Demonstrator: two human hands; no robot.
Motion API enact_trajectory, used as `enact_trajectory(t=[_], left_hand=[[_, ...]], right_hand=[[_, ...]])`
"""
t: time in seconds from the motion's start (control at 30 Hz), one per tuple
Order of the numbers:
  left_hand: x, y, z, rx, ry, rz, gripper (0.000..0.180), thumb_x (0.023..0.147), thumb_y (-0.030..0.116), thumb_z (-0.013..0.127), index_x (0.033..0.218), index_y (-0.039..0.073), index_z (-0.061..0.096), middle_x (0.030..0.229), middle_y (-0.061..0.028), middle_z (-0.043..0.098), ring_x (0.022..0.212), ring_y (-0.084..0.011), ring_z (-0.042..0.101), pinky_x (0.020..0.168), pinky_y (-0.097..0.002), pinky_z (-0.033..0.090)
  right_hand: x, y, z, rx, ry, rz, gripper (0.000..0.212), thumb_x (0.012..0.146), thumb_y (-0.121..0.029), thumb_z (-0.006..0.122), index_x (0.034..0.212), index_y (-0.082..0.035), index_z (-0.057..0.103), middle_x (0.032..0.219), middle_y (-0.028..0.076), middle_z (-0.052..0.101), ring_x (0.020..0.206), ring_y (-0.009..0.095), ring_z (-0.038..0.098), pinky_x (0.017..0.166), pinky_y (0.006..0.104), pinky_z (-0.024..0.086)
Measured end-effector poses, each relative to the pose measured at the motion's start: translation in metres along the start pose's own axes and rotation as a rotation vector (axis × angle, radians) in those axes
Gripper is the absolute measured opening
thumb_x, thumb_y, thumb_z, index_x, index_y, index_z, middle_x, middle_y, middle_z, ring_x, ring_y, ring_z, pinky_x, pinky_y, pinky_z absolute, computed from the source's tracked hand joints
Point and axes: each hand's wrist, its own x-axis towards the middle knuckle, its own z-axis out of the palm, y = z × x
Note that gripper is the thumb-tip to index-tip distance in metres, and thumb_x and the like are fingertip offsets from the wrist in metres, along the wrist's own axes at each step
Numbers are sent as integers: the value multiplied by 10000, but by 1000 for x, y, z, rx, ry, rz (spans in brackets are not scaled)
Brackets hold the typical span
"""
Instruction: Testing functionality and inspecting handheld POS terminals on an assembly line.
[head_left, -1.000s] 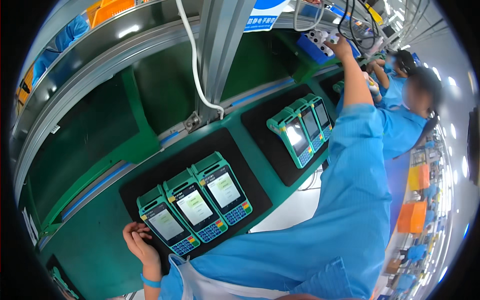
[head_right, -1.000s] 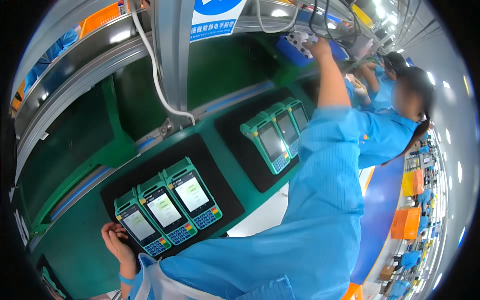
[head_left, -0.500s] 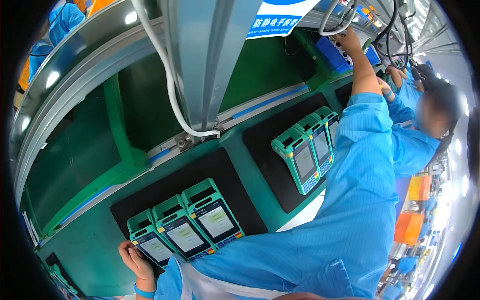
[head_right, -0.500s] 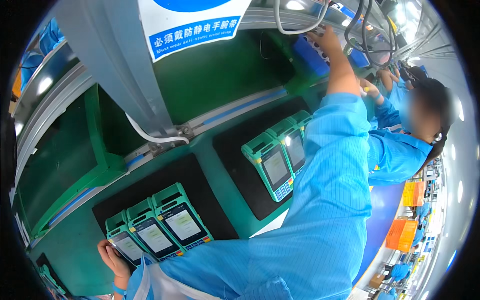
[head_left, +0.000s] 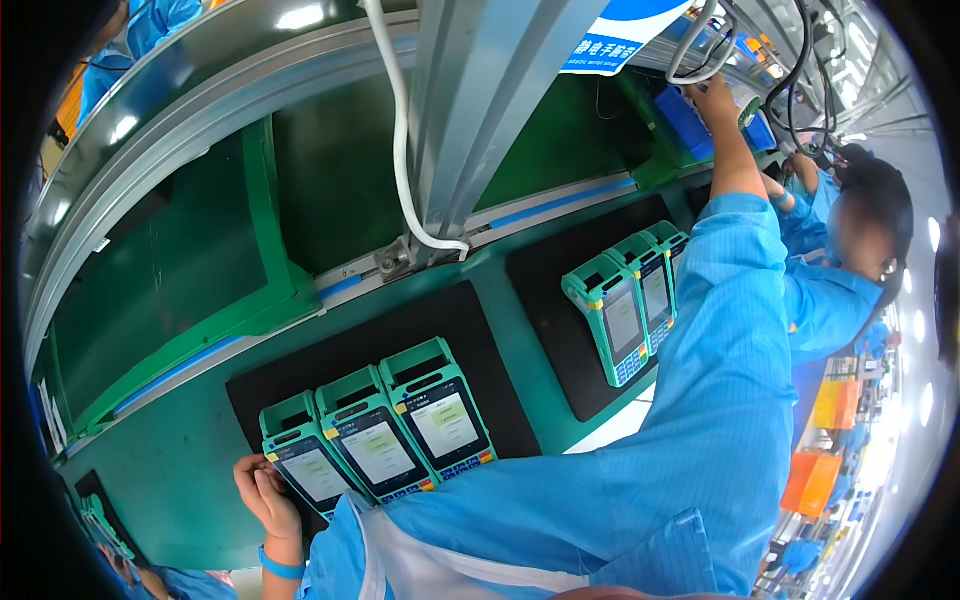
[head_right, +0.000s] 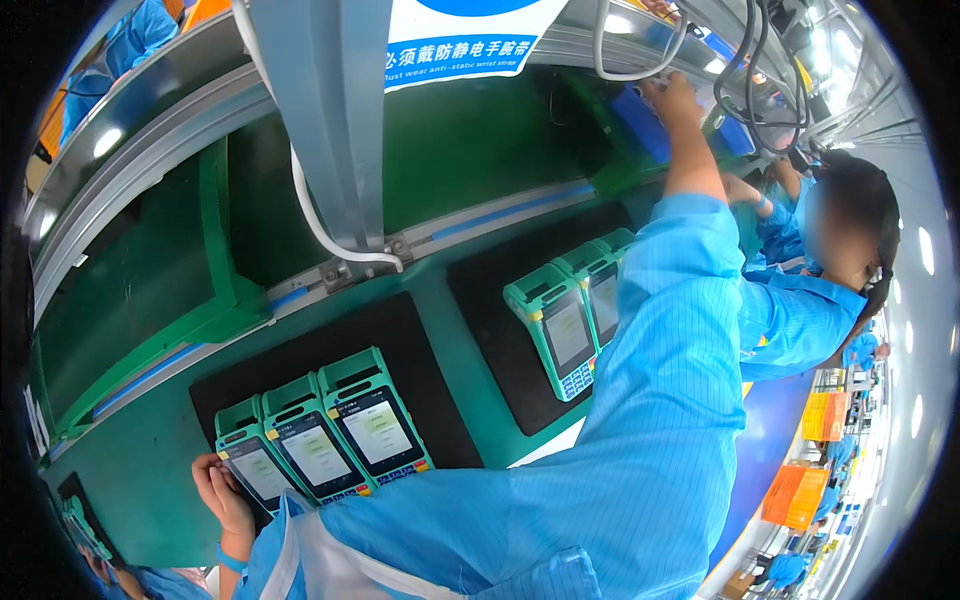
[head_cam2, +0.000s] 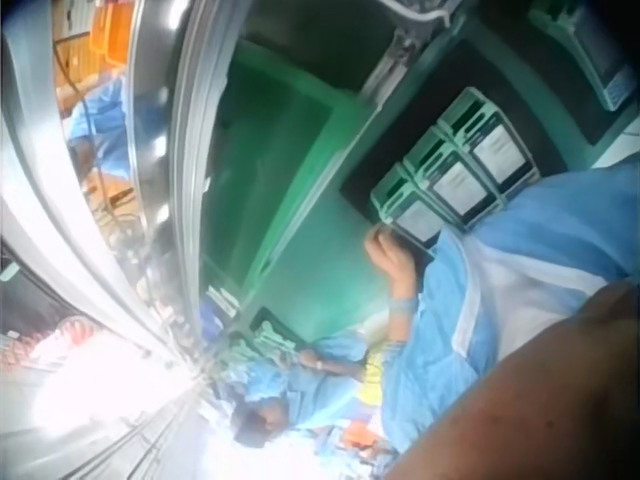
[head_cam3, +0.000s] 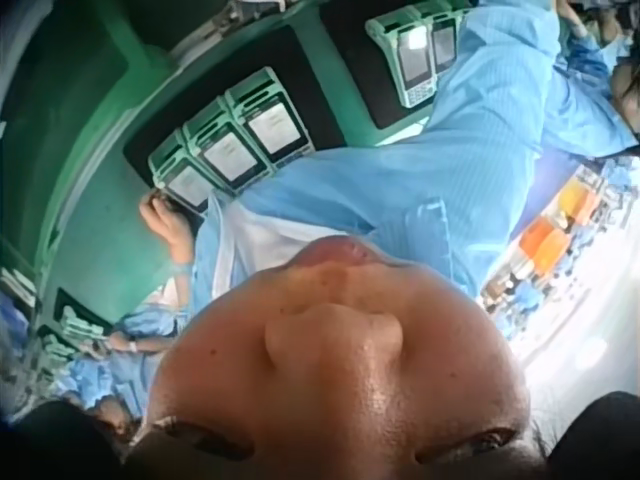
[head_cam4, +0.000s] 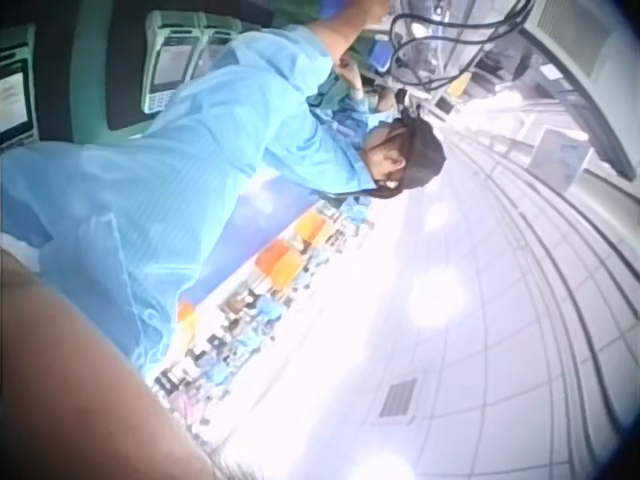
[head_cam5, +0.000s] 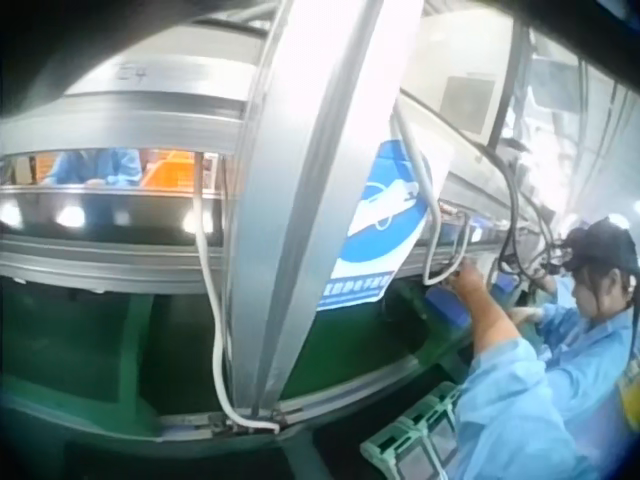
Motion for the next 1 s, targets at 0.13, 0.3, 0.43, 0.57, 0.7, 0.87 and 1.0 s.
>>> enact_trajectory(t=[0.13, 0.3, 0.43, 0.57, 0.7, 0.87, 1.0], left_hand=[[1, 1, 2, -2, -5, 15, 270, 1016, 248, 408, 1080, 7, 511, 837, -8, 495, 642, -40, 381, 555, -185, 307], [2, 4, 3, -17, -21, 16, 272, 1015, 248, 408, 1084, 7, 513, 820, -8, 497, 633, -47, 385, 552, -188, 311], [4, 4, 5, -32, -45, 59, 265, 1014, 242, 410, 1086, 9, 515, 798, -18, 513, 625, -57, 402, 549, -194, 320], [13, 14, 5, -99, -87, 17, 204, 999, 213, 461, 1080, 40, 531, 777, -20, 534, 611, -63, 447, 527, -199, 339], [45, 58, -12, -175, -247, -155, 116, 954, 164, 556, 942, 52, 582, 687, 19, 494, 522, -50, 402, 462, -209, 302], [40, 140, -8, -281, -413, 191, 85, 883, 53, 663, 921, 22, 594, 848, 1, 574, 725, -52, 526, 607, -207, 429], [39, 168, 11, -286, -563, 290, 452, 797, 221, 785, 1125, 16, 552, 1023, -116, 624, 935, -181, 622, 792, -300, 524]], right_hand=[[7, 4, -10, -32, -100, 84, 794, 757, -658, 666, 1284, -78, 542, 1232, 152, 640, 1211, 323, 560, 1028, 606, 289], [-13, 10, -32, 204, 89, -73, 683, 771, -550, 728, 1217, -53, 583, 1165, 171, 656, 1060, 336, 636, 901, 477, 455], [-87, -20, -69, 518, 148, -144, 574, 780, -412, 776, 1165, -23, 603, 1084, 180, 660, 905, 321, 671, 771, 386, 523], [-190, -80, -127, 582, 139, -231, 527, 775, -336, 781, 1149, -8, 605, 1093, 177, 645, 966, 314, 639, 840, 390, 496], [-291, -157, -181, 689, 81, -448, 556, 732, -283, 809, 1160, -4, 589, 1118, 168, 623, 1041, 318, 597, 893, 378, 468], [-384, -265, -220, 848, 100, -759, 614, 661, -176, 855, 1183, -38, 563, 1125, 150, 605, 1005, 345, 595, 872, 388, 482], [-445, -332, -231, 917, 70, -820, 647, 645, -160, 849, 1200, -29, 544, 1161, 166, 587, 1062, 372, 558, 900, 431, 472]])
